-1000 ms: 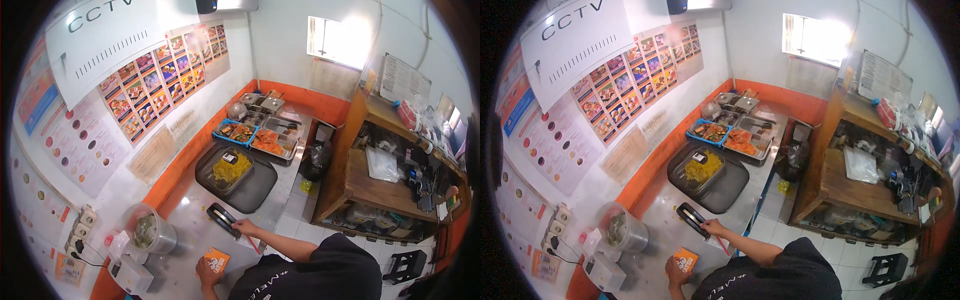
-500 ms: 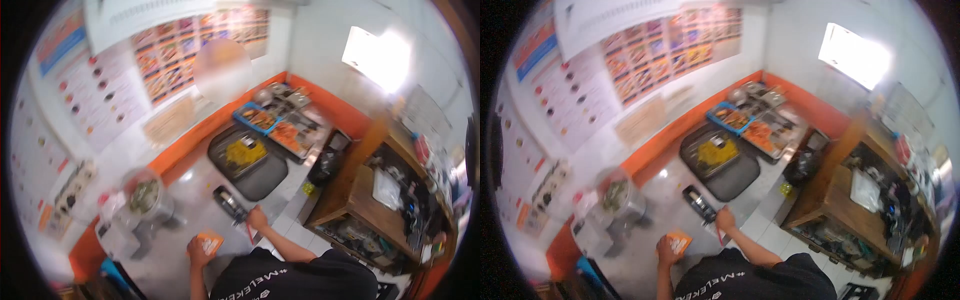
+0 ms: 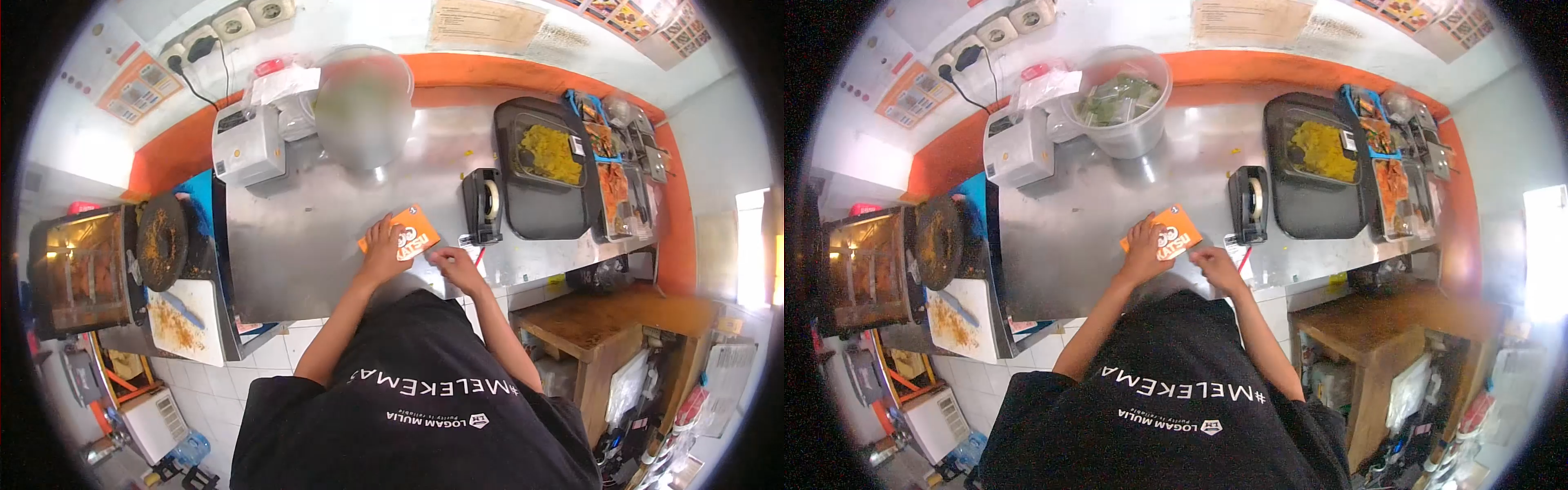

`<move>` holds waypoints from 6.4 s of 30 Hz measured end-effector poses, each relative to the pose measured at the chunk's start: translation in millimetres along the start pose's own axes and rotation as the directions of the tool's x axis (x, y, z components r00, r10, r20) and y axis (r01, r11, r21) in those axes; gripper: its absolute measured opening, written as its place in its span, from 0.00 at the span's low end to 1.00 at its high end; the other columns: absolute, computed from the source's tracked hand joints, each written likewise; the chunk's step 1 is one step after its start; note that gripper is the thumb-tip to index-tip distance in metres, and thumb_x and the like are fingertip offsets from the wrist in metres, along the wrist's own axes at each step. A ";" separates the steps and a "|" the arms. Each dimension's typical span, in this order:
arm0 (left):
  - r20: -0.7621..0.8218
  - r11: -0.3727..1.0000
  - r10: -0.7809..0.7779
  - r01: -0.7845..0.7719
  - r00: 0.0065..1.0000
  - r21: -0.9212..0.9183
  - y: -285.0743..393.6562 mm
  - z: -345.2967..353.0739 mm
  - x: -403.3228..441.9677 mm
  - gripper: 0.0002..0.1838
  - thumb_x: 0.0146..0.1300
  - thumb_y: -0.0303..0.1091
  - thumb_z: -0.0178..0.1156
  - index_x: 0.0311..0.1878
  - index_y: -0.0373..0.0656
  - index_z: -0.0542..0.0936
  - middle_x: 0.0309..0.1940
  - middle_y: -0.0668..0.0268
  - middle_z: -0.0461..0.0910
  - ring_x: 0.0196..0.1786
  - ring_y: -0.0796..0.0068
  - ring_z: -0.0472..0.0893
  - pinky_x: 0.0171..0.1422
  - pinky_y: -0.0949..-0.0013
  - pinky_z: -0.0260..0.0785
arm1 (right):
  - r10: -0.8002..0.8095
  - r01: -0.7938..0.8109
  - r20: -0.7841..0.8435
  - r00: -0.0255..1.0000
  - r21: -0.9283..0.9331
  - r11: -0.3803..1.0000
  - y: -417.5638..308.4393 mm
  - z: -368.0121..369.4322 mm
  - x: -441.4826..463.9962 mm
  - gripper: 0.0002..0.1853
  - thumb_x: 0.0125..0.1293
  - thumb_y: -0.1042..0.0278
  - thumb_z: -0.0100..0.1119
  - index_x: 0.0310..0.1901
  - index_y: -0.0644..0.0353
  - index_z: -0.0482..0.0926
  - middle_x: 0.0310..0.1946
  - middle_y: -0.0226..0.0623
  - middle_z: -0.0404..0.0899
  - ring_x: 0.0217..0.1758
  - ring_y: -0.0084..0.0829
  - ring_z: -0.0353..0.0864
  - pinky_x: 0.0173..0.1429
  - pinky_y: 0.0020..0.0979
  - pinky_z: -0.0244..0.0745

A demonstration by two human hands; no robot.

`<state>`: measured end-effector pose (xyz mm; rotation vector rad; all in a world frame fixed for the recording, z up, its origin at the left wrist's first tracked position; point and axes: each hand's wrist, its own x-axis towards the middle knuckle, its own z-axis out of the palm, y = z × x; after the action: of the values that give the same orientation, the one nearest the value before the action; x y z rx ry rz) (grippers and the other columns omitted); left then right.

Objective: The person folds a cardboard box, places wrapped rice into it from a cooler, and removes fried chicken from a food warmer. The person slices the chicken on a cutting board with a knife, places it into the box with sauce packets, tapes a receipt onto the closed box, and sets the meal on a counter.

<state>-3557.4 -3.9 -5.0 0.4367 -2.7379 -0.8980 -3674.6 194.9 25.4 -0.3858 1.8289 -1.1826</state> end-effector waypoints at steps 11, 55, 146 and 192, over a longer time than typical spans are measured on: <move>0.034 0.992 0.000 0.004 0.999 -0.122 -10.0 4.6 0.9 0.39 0.44 0.36 0.77 0.61 0.42 0.71 0.69 0.45 0.64 0.70 0.40 0.65 0.74 0.45 0.56 | -0.309 0.311 -0.063 0.949 0.037 0.950 42.7 54.8 33.7 0.13 0.69 0.62 0.68 0.38 0.65 0.89 0.31 0.37 0.89 0.35 0.20 0.83 0.43 0.32 0.79; 0.012 0.998 0.070 -0.070 0.997 -0.001 8.8 -5.9 -2.3 0.43 0.36 0.37 0.80 0.61 0.47 0.71 0.72 0.45 0.62 0.73 0.40 0.62 0.77 0.39 0.51 | 0.011 -0.258 -0.625 0.781 -0.306 0.917 106.5 -19.5 -7.8 0.15 0.54 0.66 0.64 0.42 0.62 0.86 0.42 0.54 0.86 0.49 0.55 0.86 0.56 0.49 0.80; -0.091 0.989 0.011 -0.024 0.996 -0.144 -10.5 -27.8 -25.5 0.44 0.41 0.47 0.80 0.65 0.46 0.77 0.68 0.62 0.70 0.74 0.57 0.66 0.84 0.44 0.46 | 0.058 0.092 -0.386 0.921 0.360 0.928 43.8 -118.6 16.5 0.17 0.74 0.54 0.64 0.46 0.62 0.85 0.29 0.21 0.76 0.26 0.15 0.64 0.31 0.23 0.62; 0.200 0.986 -0.060 0.027 0.978 0.166 37.8 -19.4 -42.7 0.49 0.40 0.31 0.77 0.69 0.40 0.66 0.62 0.49 0.74 0.67 0.46 0.74 0.73 0.50 0.66 | 0.058 -0.190 -0.353 0.934 -0.352 0.916 198.6 -45.0 -156.9 0.15 0.65 0.57 0.58 0.41 0.62 0.80 0.40 0.53 0.83 0.48 0.55 0.83 0.51 0.53 0.78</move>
<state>-3519.7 29.5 28.0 0.4594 -3.0150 -0.7714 -3585.5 422.0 -55.7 -0.2869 2.3579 -0.8329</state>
